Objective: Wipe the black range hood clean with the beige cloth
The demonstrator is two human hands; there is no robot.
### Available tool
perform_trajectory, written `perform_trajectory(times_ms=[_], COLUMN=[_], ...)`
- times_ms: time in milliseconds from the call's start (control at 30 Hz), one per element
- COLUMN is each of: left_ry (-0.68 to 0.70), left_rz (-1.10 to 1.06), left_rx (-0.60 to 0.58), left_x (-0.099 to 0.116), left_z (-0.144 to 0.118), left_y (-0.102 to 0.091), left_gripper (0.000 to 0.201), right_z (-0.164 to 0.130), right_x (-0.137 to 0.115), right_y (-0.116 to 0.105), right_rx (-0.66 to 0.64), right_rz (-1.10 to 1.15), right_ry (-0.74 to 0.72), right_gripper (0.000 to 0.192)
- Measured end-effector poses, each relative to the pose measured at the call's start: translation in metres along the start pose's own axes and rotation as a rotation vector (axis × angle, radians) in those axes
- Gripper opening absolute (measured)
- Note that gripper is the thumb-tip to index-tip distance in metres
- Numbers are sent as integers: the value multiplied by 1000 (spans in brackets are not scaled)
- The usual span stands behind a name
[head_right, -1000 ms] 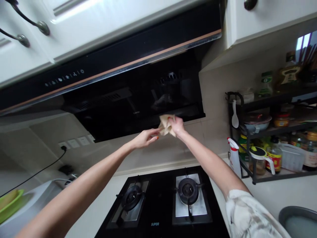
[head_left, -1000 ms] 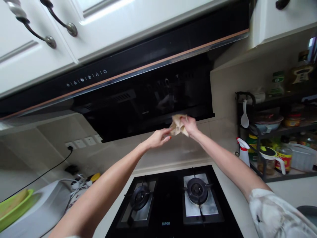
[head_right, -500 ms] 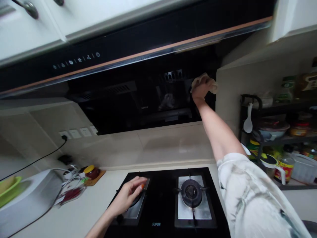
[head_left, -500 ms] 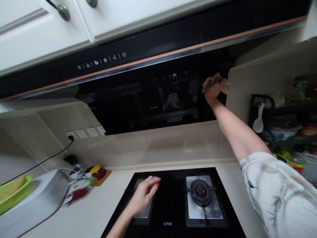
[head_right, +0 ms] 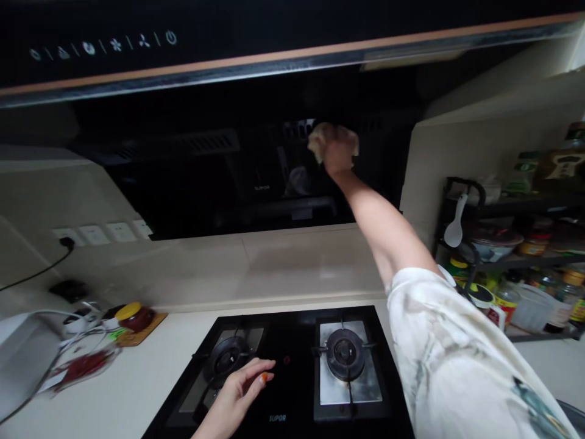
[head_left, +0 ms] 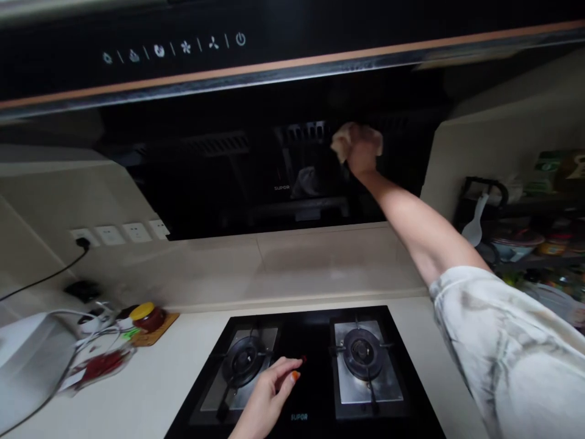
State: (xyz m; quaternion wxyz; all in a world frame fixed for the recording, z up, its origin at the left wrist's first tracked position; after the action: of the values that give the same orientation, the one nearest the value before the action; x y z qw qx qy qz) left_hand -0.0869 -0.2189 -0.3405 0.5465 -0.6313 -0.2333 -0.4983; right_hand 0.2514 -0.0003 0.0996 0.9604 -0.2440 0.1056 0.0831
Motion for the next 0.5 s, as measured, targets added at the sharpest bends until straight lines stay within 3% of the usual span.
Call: perform_trajectory(times_ms=[100,200,400,500], left_ry=[-19,-23,-107,-125], left_rz=[16,74,164,152], left_rx=[9,60,205,217], left_x=[-18,-38,-84,-97], left_z=[-5,-10,-21,-22], left_y=[1,-5,-19,-16], left_gripper=[55,52,53,52], right_z=[6,10,14,8], right_x=[57,76,38,16], right_y=[-24,-27,-8,0], right_rx=[122,161,281,326], right_rz=[25,61,167,135], right_ry=[245,327,407,460], right_gripper=[43,48,65,54])
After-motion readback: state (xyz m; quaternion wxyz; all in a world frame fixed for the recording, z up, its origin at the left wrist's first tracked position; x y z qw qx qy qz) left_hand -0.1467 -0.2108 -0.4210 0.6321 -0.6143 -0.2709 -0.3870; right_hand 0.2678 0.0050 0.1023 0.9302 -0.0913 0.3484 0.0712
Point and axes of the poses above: each hand's wrist, its own z-axis towards the middle knuckle, its own y-axis out of the palm, x = y × z, the point moved 5 cm from there along z, towards the middle knuckle, and after that the axes turned 1 degree about y, right-handed, at the moved point
